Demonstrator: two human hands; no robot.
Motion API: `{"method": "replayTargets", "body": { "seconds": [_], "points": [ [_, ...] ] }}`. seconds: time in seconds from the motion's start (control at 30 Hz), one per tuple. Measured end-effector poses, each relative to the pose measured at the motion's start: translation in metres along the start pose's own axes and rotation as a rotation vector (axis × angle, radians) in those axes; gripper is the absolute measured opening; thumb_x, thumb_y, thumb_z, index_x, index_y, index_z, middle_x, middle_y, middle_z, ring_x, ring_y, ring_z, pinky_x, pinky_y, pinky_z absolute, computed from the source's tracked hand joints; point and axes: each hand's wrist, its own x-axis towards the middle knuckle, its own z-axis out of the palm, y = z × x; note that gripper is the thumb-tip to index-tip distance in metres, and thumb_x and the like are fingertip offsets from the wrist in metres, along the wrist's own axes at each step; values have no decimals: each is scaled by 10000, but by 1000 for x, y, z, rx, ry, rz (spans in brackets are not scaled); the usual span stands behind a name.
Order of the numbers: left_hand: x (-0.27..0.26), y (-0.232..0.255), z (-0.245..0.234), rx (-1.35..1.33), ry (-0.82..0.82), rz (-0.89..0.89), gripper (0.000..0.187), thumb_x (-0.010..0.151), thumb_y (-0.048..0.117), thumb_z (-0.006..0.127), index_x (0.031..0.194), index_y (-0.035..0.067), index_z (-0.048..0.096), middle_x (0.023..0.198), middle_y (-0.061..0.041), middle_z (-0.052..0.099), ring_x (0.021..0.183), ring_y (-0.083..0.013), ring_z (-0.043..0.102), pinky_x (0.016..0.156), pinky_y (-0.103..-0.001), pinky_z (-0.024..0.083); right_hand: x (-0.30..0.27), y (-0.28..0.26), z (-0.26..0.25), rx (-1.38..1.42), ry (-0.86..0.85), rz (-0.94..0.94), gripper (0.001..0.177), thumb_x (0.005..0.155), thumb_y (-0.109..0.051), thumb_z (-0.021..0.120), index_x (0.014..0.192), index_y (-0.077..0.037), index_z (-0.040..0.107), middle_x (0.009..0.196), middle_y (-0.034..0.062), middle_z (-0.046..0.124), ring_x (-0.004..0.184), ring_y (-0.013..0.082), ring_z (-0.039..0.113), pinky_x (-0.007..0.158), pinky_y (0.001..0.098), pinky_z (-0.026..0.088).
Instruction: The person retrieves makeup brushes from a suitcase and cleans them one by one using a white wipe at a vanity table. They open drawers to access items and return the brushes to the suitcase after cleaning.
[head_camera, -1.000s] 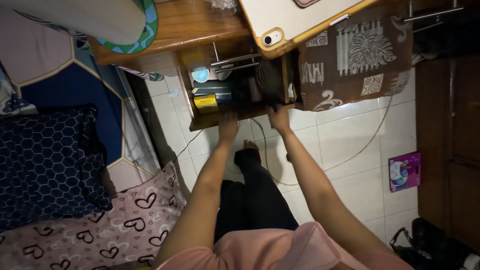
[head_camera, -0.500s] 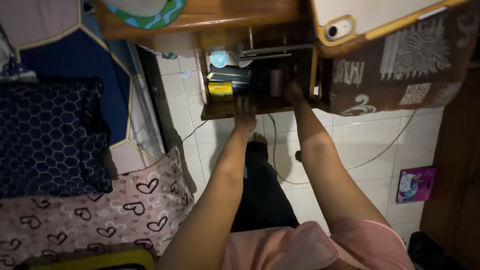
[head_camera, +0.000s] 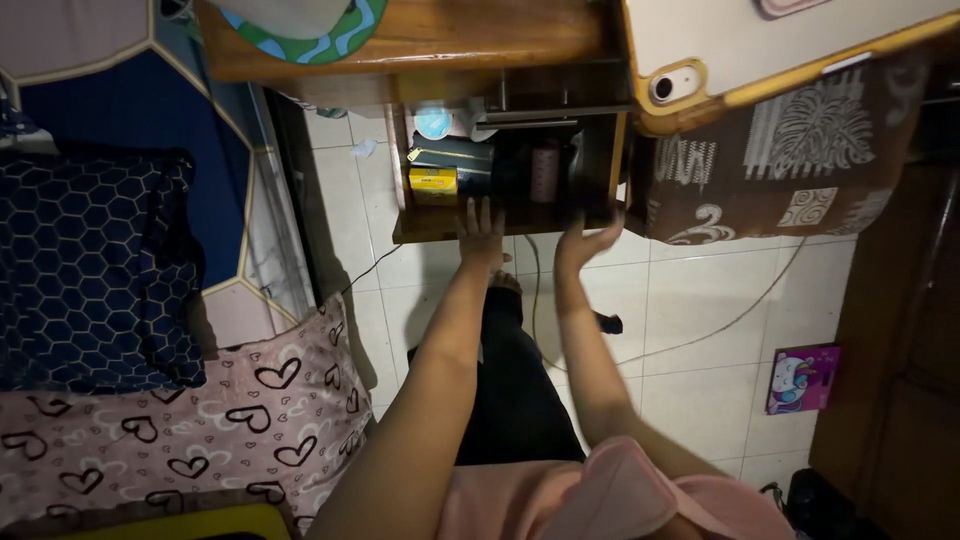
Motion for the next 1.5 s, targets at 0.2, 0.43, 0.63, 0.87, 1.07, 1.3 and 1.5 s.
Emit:
{"method": "replayTargets", "body": {
  "seconds": [0.2,0.43,0.63,0.87,1.07,1.3,1.5],
  "points": [
    [3,-19,42,-100,344,142,1022,874,445,746,1659,95,194,1746,-104,23,1613,-374,-29,1267,-608,77,-54,-21,-23,1055,-512,1021,749,983,-115,477,1656,-107,146,1591,59,337,1425,247,369,1210,442,216],
    [-14,-64,119,-968,857,-544,1057,898,204,741,1525,-132,-40,1612,-377,-45,1512,-461,-51,1229,-492,42,-56,-31,-35,1463,-500,1047,706,912,-9,465,1598,-44,298,1578,121,331,1448,312,376,1285,441,251],
    [8,-66,84,-1318,789,-257,1005,844,-45,605,1608,-25,-47,1716,-270,-31,1585,-350,4,1256,-352,77,-29,-61,-37,1470,-604,879,724,876,3,442,1587,-28,311,1639,121,335,1562,331,266,1278,456,243],
    [39,-96,49,-1591,903,194,833,890,-78,402,1657,-54,78,1644,-254,318,1491,-335,397,1235,-313,274,-1,-46,3,1595,-687,909,642,958,-35,485,1577,-31,314,1646,98,332,1566,322,270,1260,427,255],
    [80,-116,5,-1467,801,93,879,803,-183,448,1614,-71,129,1687,-255,210,1558,-342,169,1235,-352,148,36,-60,43,1617,-741,862,421,1093,-141,472,1500,-40,435,1524,79,444,1548,302,314,1326,429,203],
    [110,-123,-70,-1565,594,-146,819,782,-124,432,1578,30,314,1502,-230,499,1299,-370,506,941,-399,432,85,-71,92,1559,-867,725,480,998,-15,517,1474,-46,460,1411,55,503,1446,290,393,1282,446,230],
    [98,-120,-64,-1421,580,-145,635,884,99,472,1517,48,455,1410,-262,602,1219,-414,607,897,-413,498,106,-77,97,348,-1218,200,608,869,-30,513,1463,-156,489,1377,21,582,1262,226,532,1071,416,406]
  ]
}}
